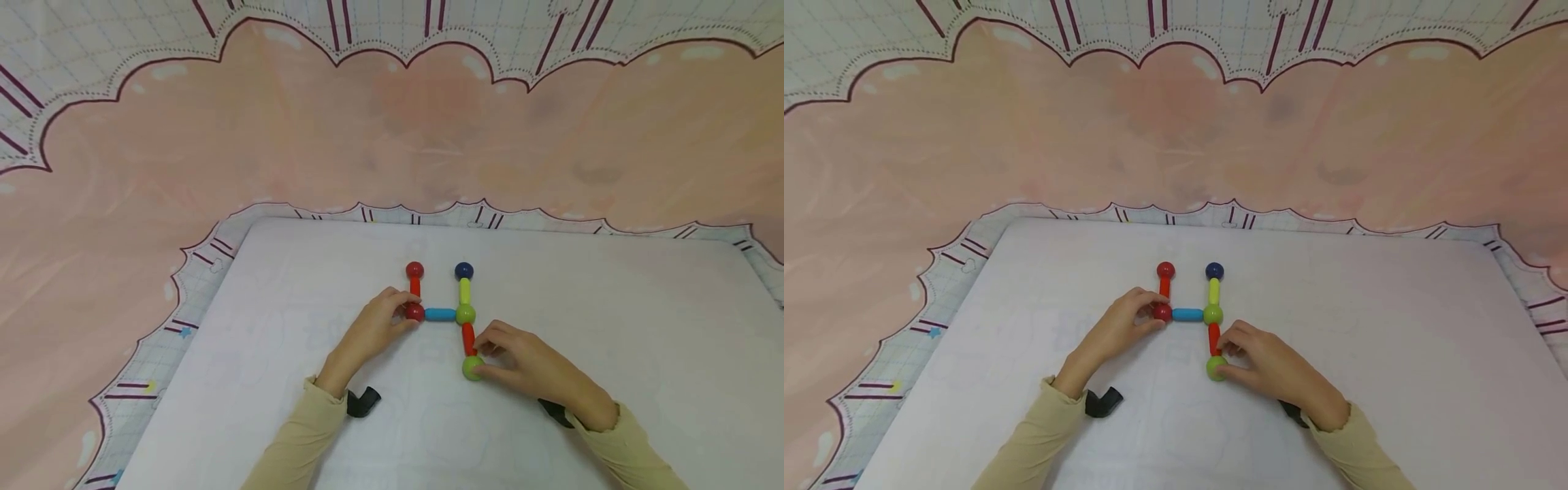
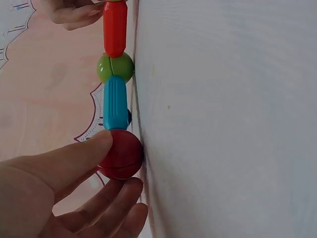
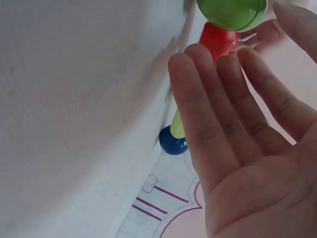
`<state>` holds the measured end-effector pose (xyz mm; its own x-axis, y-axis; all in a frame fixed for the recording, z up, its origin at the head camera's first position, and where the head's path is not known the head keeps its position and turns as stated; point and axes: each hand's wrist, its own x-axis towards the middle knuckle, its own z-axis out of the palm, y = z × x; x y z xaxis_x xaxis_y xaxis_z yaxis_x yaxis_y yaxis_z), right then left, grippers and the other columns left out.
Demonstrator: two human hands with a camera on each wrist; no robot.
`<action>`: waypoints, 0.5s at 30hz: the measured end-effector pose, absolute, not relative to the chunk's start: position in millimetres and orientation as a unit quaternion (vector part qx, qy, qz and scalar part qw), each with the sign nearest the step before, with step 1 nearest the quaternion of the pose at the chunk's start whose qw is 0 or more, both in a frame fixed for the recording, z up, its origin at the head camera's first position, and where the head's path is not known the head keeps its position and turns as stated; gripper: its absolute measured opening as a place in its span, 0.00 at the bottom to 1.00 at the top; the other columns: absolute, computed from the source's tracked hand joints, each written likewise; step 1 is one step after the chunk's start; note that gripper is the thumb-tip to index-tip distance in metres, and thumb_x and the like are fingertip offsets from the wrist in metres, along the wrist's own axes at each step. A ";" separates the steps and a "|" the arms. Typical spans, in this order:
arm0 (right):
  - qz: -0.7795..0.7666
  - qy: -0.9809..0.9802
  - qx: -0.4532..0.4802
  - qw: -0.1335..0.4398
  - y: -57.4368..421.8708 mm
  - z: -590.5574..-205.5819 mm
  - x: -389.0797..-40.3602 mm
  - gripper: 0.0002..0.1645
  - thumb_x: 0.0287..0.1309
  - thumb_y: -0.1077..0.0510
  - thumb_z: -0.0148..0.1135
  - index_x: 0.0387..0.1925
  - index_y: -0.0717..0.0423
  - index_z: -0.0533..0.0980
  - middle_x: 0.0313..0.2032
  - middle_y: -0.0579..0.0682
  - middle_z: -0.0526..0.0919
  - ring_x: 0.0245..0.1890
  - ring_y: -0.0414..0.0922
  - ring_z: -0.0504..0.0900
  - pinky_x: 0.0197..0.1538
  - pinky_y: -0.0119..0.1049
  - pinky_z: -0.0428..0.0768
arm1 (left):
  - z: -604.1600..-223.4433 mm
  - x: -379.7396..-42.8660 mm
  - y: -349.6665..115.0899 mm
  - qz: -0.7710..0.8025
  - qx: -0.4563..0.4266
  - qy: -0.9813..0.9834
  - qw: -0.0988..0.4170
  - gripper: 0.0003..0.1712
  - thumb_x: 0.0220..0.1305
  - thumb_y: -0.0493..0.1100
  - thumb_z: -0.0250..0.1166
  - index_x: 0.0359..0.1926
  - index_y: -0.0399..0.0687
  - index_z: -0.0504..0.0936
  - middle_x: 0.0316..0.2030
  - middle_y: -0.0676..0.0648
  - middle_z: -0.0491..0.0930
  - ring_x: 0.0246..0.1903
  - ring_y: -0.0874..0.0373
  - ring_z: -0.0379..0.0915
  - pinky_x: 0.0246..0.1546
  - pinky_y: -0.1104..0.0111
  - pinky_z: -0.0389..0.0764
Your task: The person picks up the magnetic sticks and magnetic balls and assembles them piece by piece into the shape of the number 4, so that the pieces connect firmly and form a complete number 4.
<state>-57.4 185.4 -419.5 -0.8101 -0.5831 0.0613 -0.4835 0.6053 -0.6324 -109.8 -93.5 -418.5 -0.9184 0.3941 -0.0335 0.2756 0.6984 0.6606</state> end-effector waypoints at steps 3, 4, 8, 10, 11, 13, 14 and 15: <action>-0.315 0.901 -0.291 0.062 186.5 -418.4 -56.5 0.16 0.56 0.49 0.72 0.44 0.47 0.78 0.41 0.38 0.78 0.42 0.37 0.80 0.48 0.35 0.83 | -414.4 -107.4 -94.1 0.336 0.180 0.921 0.077 0.22 0.61 0.42 0.71 0.57 0.47 0.81 0.45 0.47 0.78 0.44 0.55 0.78 0.51 0.62 0.81; -0.312 0.904 -0.288 0.057 186.7 -417.3 -56.3 0.17 0.56 0.49 0.73 0.44 0.47 0.78 0.42 0.39 0.78 0.42 0.38 0.80 0.48 0.36 0.83 | -412.4 -106.5 -94.3 0.335 0.178 0.922 0.074 0.23 0.61 0.42 0.71 0.57 0.47 0.80 0.46 0.47 0.79 0.45 0.55 0.78 0.51 0.61 0.81; -0.297 0.913 -0.276 0.034 188.1 -412.1 -56.2 0.20 0.54 0.51 0.74 0.47 0.51 0.78 0.44 0.43 0.79 0.44 0.41 0.80 0.49 0.39 0.84 | -403.5 -103.4 -94.8 0.327 0.171 0.927 0.065 0.24 0.62 0.45 0.71 0.59 0.47 0.79 0.52 0.46 0.78 0.51 0.53 0.76 0.57 0.58 0.79; -0.288 0.918 -0.271 0.021 189.1 -409.0 -56.5 0.23 0.53 0.52 0.75 0.48 0.54 0.78 0.45 0.45 0.80 0.45 0.43 0.81 0.49 0.41 0.84 | -399.2 -101.8 -94.8 0.321 0.171 0.929 0.061 0.25 0.62 0.46 0.71 0.60 0.47 0.78 0.55 0.46 0.78 0.55 0.52 0.75 0.60 0.57 0.77; -0.282 0.921 -0.267 0.015 189.7 -407.7 -56.6 0.24 0.52 0.52 0.76 0.49 0.54 0.78 0.46 0.46 0.79 0.46 0.44 0.81 0.50 0.42 0.84 | -397.3 -101.1 -94.9 0.316 0.172 0.931 0.058 0.26 0.63 0.46 0.71 0.60 0.48 0.78 0.57 0.47 0.77 0.57 0.52 0.74 0.61 0.57 0.76; -0.271 0.927 -0.258 0.008 191.1 -405.0 -56.8 0.26 0.52 0.52 0.76 0.51 0.55 0.78 0.48 0.47 0.78 0.47 0.46 0.80 0.52 0.43 0.83 | -393.3 -99.7 -95.0 0.303 0.175 0.935 0.050 0.27 0.63 0.47 0.70 0.61 0.49 0.78 0.59 0.48 0.76 0.59 0.52 0.72 0.63 0.56 0.75; -0.267 0.930 -0.254 0.005 191.9 -403.8 -56.8 0.27 0.51 0.52 0.76 0.51 0.55 0.77 0.49 0.47 0.78 0.48 0.47 0.80 0.53 0.44 0.83 | -391.6 -99.1 -95.0 0.295 0.178 0.938 0.044 0.27 0.63 0.47 0.70 0.62 0.50 0.77 0.59 0.48 0.76 0.60 0.52 0.71 0.63 0.57 0.74; -0.263 0.932 -0.249 0.002 192.7 -402.5 -56.7 0.28 0.51 0.51 0.77 0.52 0.55 0.77 0.49 0.48 0.78 0.49 0.47 0.80 0.54 0.45 0.83 | -389.6 -98.2 -95.1 0.288 0.180 0.940 0.038 0.28 0.63 0.47 0.71 0.63 0.50 0.77 0.60 0.48 0.75 0.61 0.52 0.71 0.63 0.56 0.74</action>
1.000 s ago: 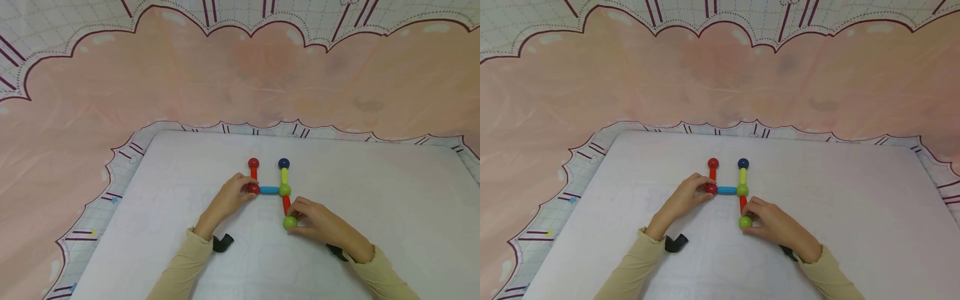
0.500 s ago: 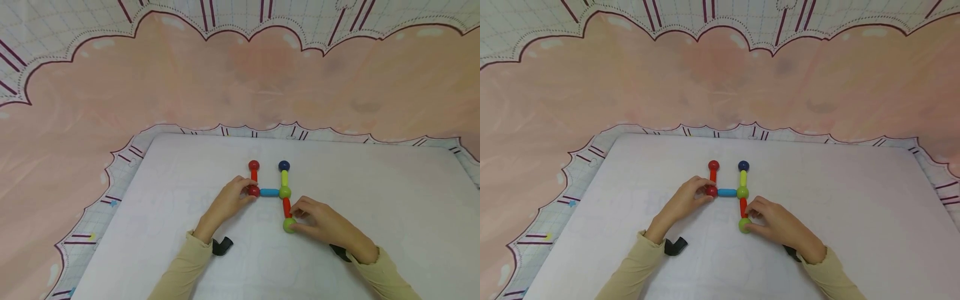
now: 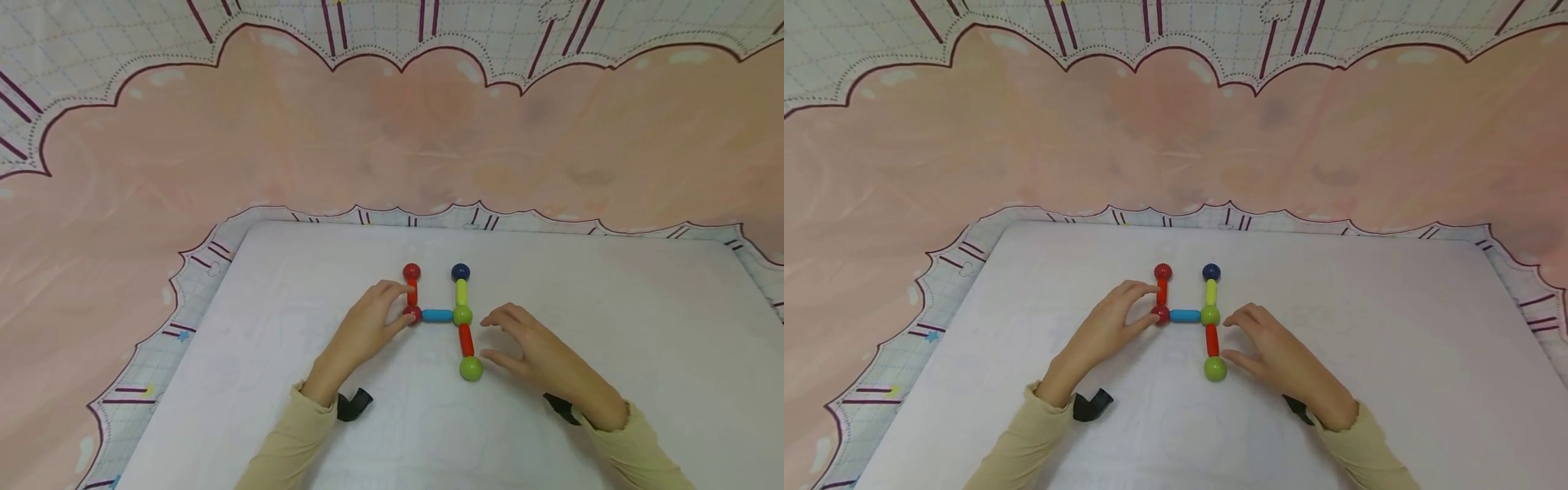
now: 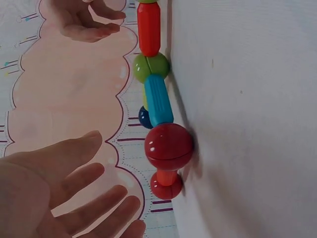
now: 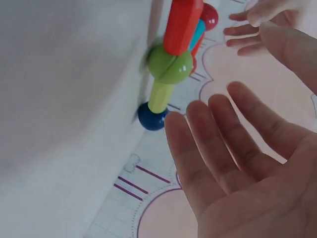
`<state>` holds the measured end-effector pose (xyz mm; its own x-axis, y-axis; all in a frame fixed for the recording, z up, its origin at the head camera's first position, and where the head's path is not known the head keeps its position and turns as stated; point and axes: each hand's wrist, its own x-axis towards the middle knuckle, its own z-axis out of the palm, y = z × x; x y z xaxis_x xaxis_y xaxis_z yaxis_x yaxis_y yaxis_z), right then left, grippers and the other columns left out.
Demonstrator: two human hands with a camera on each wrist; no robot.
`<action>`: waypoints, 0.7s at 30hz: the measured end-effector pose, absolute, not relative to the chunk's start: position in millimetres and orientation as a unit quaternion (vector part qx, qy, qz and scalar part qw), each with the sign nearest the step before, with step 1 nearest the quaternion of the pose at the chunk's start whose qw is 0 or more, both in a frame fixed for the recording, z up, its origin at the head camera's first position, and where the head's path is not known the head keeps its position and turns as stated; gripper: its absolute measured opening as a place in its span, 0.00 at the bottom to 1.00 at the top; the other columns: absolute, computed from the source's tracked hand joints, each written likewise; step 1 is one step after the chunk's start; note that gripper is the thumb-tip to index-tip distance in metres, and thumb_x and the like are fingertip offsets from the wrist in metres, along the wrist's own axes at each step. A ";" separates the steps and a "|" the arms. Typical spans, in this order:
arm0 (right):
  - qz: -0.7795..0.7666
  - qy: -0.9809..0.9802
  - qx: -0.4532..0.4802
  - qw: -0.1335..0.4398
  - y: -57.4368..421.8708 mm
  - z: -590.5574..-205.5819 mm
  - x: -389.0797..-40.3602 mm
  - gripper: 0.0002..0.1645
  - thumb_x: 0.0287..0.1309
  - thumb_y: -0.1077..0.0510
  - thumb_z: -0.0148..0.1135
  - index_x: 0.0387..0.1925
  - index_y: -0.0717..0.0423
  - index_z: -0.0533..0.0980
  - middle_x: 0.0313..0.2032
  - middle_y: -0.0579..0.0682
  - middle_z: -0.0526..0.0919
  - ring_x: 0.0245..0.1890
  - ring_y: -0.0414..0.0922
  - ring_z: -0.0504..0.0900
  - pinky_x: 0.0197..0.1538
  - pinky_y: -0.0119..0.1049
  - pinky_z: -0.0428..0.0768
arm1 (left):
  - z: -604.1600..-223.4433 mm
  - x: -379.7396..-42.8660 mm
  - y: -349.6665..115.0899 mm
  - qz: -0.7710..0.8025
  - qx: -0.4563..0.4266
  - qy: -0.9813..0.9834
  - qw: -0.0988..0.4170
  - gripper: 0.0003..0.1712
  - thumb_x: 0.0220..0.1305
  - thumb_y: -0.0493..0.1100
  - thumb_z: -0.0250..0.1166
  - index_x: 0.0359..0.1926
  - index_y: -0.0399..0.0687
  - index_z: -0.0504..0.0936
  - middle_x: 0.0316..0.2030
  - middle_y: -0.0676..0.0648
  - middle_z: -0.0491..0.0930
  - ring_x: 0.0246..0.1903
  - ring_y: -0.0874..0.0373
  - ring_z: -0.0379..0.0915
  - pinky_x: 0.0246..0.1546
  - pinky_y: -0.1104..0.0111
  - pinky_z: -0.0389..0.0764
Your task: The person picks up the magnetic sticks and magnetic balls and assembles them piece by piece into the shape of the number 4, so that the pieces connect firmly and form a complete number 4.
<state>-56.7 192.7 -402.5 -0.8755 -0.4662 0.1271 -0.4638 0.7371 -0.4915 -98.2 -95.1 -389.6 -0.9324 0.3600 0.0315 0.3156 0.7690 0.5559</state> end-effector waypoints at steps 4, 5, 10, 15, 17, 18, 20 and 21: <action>-0.255 0.936 -0.241 -0.013 195.4 -398.5 -57.4 0.31 0.51 0.50 0.77 0.54 0.56 0.75 0.53 0.49 0.75 0.53 0.48 0.77 0.56 0.47 0.81 | -383.4 -95.2 -96.9 0.265 0.187 0.946 0.007 0.32 0.61 0.47 0.72 0.66 0.52 0.74 0.62 0.46 0.74 0.62 0.50 0.69 0.64 0.55 0.74; -0.254 0.937 -0.240 -0.019 196.0 -397.7 -57.5 0.31 0.51 0.50 0.77 0.54 0.57 0.75 0.53 0.50 0.75 0.54 0.49 0.76 0.56 0.47 0.81 | -382.6 -94.6 -97.6 0.260 0.190 0.947 -0.002 0.33 0.61 0.48 0.72 0.67 0.52 0.73 0.62 0.45 0.74 0.63 0.49 0.69 0.64 0.55 0.74; -0.247 0.934 -0.249 -0.071 199.8 -394.2 -58.3 0.35 0.49 0.52 0.78 0.56 0.58 0.73 0.55 0.52 0.74 0.57 0.50 0.72 0.56 0.49 0.81 | -380.0 -92.0 -101.5 0.238 0.201 0.949 -0.044 0.38 0.61 0.50 0.71 0.70 0.52 0.69 0.64 0.44 0.72 0.65 0.47 0.66 0.66 0.53 0.70; -0.230 0.931 -0.258 -0.113 203.2 -393.5 -60.2 0.42 0.45 0.55 0.80 0.61 0.61 0.71 0.59 0.55 0.72 0.61 0.52 0.69 0.56 0.49 0.80 | -379.6 -90.8 -104.3 0.228 0.207 0.949 -0.071 0.43 0.61 0.51 0.72 0.74 0.53 0.64 0.68 0.43 0.66 0.69 0.45 0.58 0.69 0.48 0.64; -0.229 0.933 -0.254 -0.112 203.8 -393.8 -60.5 0.45 0.45 0.55 0.80 0.64 0.61 0.69 0.61 0.57 0.70 0.62 0.53 0.67 0.55 0.50 0.81 | -379.6 -90.2 -105.3 0.225 0.206 0.949 -0.073 0.44 0.61 0.51 0.71 0.74 0.53 0.62 0.70 0.42 0.63 0.70 0.45 0.55 0.70 0.46 0.61; -0.229 0.934 -0.251 -0.110 204.1 -394.1 -60.7 0.46 0.46 0.55 0.80 0.65 0.61 0.68 0.61 0.57 0.69 0.62 0.54 0.66 0.55 0.51 0.81 | -379.7 -89.9 -105.8 0.222 0.204 0.950 -0.074 0.44 0.61 0.51 0.71 0.75 0.53 0.62 0.71 0.42 0.62 0.71 0.44 0.54 0.70 0.45 0.60; -0.226 0.936 -0.245 -0.108 204.8 -394.8 -60.8 0.47 0.47 0.54 0.79 0.66 0.61 0.66 0.63 0.58 0.68 0.63 0.55 0.65 0.55 0.53 0.80 | -380.3 -89.0 -107.0 0.221 0.201 0.952 -0.071 0.45 0.62 0.52 0.71 0.75 0.54 0.60 0.72 0.42 0.60 0.72 0.44 0.52 0.71 0.44 0.59; -0.224 0.938 -0.243 -0.109 205.2 -395.1 -61.1 0.48 0.47 0.54 0.79 0.67 0.61 0.66 0.64 0.58 0.67 0.64 0.55 0.64 0.56 0.54 0.79 | -380.5 -88.2 -107.7 0.222 0.199 0.952 -0.069 0.45 0.62 0.53 0.70 0.76 0.54 0.60 0.73 0.42 0.59 0.72 0.44 0.51 0.71 0.44 0.58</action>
